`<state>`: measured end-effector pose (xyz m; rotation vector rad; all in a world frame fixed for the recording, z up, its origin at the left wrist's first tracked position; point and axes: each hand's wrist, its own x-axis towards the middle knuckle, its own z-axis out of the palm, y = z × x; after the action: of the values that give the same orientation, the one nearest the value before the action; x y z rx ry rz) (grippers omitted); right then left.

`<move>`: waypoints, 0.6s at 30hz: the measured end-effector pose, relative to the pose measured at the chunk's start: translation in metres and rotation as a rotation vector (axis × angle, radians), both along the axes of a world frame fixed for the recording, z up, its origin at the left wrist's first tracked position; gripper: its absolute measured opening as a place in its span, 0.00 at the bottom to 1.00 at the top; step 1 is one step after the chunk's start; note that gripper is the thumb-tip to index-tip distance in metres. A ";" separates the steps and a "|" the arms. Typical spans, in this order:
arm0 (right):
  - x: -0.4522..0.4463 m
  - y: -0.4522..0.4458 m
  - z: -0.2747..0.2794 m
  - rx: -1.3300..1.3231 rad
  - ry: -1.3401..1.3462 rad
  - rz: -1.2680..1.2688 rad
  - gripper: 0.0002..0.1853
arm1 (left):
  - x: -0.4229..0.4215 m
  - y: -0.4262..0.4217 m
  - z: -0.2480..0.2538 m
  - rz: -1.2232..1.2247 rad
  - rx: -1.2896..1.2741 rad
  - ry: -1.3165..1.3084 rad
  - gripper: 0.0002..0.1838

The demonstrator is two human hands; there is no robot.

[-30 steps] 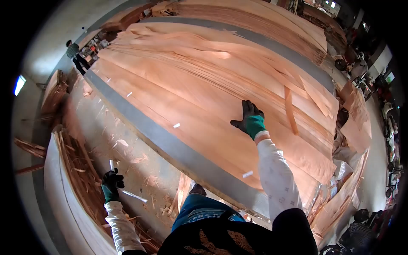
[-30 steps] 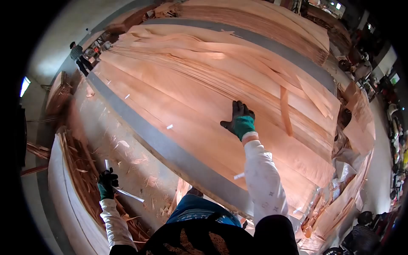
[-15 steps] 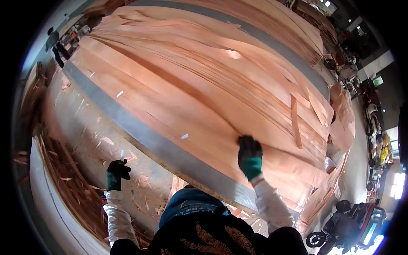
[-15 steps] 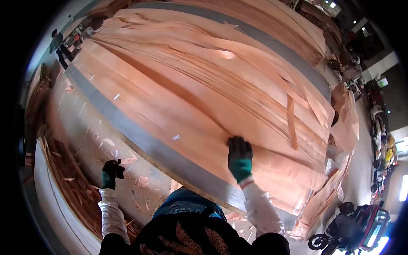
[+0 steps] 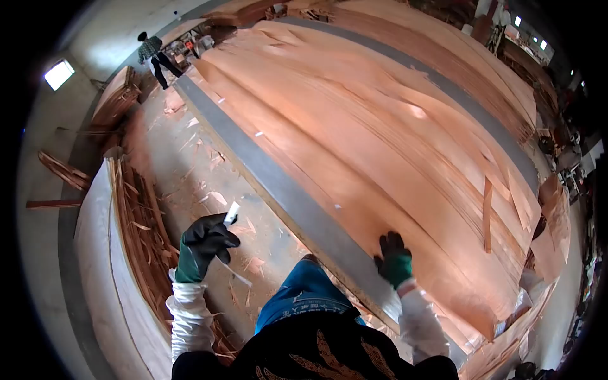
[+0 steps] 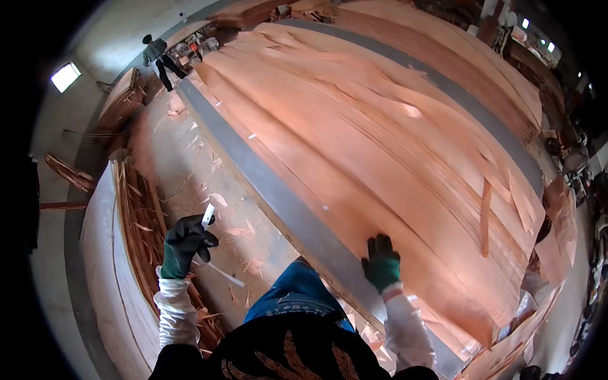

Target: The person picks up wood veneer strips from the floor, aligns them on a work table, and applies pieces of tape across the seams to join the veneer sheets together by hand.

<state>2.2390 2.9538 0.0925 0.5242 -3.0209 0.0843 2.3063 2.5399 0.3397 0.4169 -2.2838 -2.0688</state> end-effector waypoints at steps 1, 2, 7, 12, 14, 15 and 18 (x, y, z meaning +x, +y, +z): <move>0.010 -0.004 0.000 0.064 -0.063 -0.013 0.31 | -0.003 0.012 0.020 -0.038 -0.039 0.020 0.19; 0.014 -0.006 0.000 0.029 -0.053 -0.008 0.32 | -0.004 0.014 0.029 -0.102 -0.020 0.063 0.21; 0.012 -0.013 0.008 -0.039 -0.126 -0.077 0.32 | -0.080 0.036 0.084 -0.777 -0.369 0.849 0.05; 0.004 -0.028 0.014 0.038 -0.189 -0.169 0.27 | -0.170 0.035 0.114 -0.853 -0.403 1.319 0.06; -0.004 -0.036 0.022 0.021 -0.255 -0.238 0.26 | -0.210 0.027 0.106 -0.846 -0.250 1.426 0.07; -0.010 -0.042 0.027 0.066 -0.258 -0.253 0.23 | -0.231 0.019 0.104 -0.876 -0.194 1.419 0.08; -0.043 -0.062 0.057 0.138 -0.498 -0.380 0.18 | -0.283 -0.002 0.093 -0.992 -0.044 1.360 0.09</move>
<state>2.1957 2.8913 0.1495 -0.0946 -3.5674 -0.0216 2.0236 2.5382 0.4330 -1.8095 -1.5723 -1.4732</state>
